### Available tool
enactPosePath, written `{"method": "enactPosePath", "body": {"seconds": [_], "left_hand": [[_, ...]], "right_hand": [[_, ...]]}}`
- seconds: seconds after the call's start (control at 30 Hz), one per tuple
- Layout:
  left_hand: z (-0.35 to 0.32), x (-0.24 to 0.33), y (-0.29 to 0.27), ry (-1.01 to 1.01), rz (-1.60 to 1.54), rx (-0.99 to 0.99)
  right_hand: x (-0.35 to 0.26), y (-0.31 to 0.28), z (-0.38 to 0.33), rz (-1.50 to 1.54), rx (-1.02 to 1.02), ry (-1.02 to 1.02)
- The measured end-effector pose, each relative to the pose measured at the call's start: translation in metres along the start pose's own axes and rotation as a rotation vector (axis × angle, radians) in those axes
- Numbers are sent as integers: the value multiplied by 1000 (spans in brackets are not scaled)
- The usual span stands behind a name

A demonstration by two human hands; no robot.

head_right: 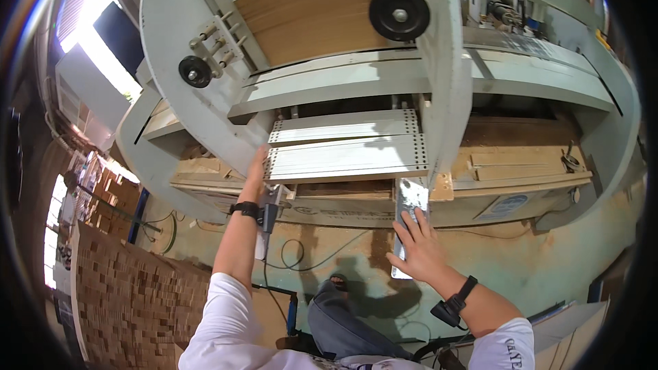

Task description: Using a wood processing machine to groove or finish wooden boards in a factory.

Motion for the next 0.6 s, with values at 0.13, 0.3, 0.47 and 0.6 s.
{"method": "enactPosePath", "body": {"seconds": [0.13, 0.3, 0.47, 0.6], "left_hand": [[-16, 21, 14, 120, 226, -116], [-57, 45, 124, 689, 1042, -522], [-70, 19, 208, 757, 1326, -707], [-94, 33, 218, 779, 1186, -672]], "right_hand": [[2, 2, -2, -22, -1, 6], [3, 2, -4, 8, 22, 4], [7, 9, -6, 9, 54, -3], [7, 12, -8, -45, 127, -44]]}}
Point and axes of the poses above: each hand's wrist, its own z-axis towards the middle knuckle, its own y-axis out of the palm, x = y × z, the point moved 9 cm from there along z, towards the middle knuckle, and after that the axes turned 6 degrees about -z, right-handed, at the moved point
